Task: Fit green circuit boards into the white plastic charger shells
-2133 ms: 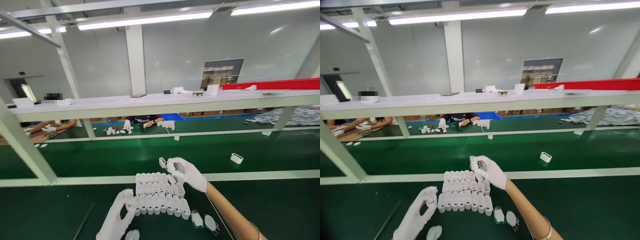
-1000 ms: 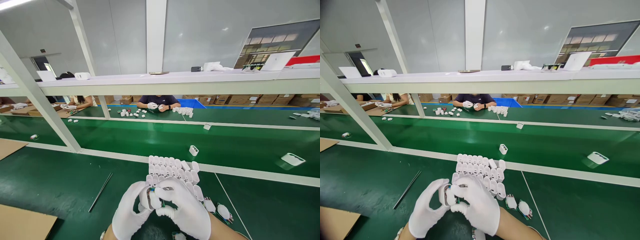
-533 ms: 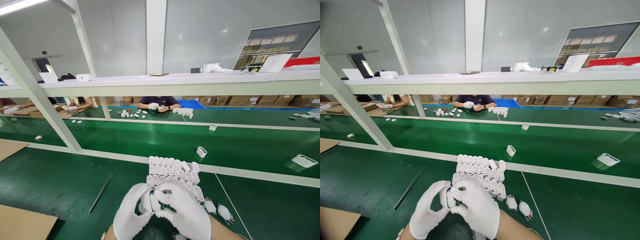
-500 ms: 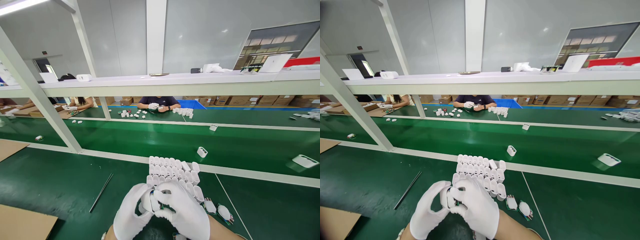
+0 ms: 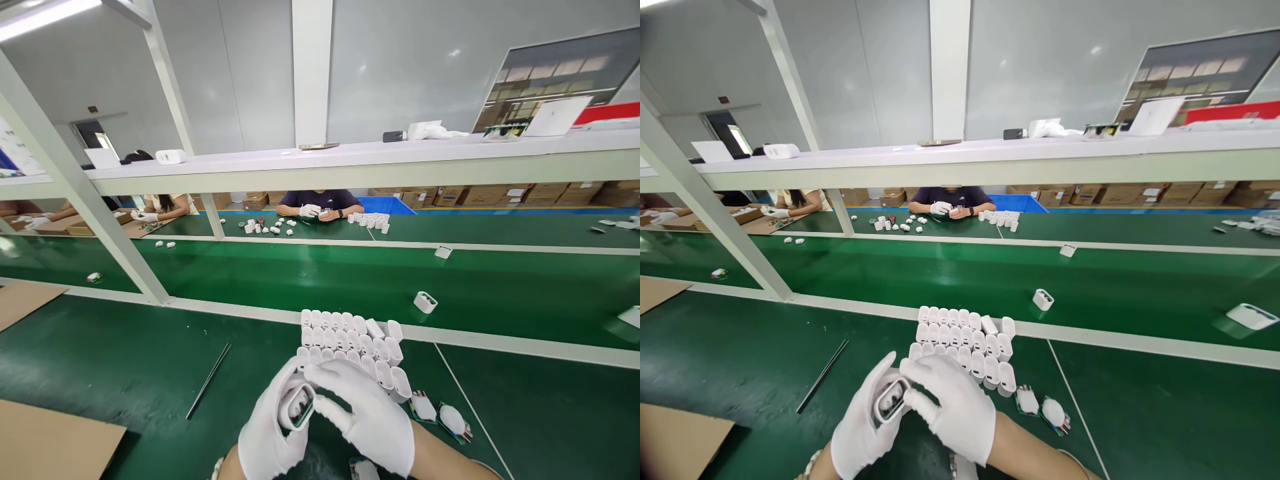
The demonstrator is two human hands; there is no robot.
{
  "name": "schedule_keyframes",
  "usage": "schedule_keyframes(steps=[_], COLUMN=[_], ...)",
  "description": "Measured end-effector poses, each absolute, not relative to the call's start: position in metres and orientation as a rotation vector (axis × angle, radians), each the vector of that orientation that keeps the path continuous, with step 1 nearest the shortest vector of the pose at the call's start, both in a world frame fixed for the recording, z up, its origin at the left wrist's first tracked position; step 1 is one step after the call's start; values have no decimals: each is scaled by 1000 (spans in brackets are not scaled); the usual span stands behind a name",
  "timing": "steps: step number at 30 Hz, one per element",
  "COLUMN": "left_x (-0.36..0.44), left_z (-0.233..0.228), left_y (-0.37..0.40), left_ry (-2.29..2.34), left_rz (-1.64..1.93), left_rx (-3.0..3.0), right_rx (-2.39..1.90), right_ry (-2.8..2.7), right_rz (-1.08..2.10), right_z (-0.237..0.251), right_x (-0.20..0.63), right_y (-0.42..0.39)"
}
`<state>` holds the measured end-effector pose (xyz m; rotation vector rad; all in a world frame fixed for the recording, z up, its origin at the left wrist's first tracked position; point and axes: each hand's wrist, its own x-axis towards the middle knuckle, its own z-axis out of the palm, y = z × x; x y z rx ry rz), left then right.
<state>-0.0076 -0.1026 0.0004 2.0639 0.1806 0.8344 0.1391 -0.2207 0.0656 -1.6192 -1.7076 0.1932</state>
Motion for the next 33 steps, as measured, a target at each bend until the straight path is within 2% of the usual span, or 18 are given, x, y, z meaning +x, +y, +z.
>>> schedule_keyframes(steps=[12,19,24,28,33], left_x=[-2,0,0,4,6], left_z=[-21,-18,-11,7,17], left_y=[-109,-113,-113,-117,-116], left_ry=[206,236,323,553,509], left_rz=[501,361,108,-168,-100], left_rx=[2045,1973,2079,2199,2196], right_rx=[-1550,-1622,-1669,-1818,-1859], right_ry=[-1839,-1641,-1668,-1828,-1859], right_rz=[198,735,850,779,711], right_z=[55,71,79,76,77], right_x=[147,149,151,143,143], right_y=[-212,-213,-216,-214,-212])
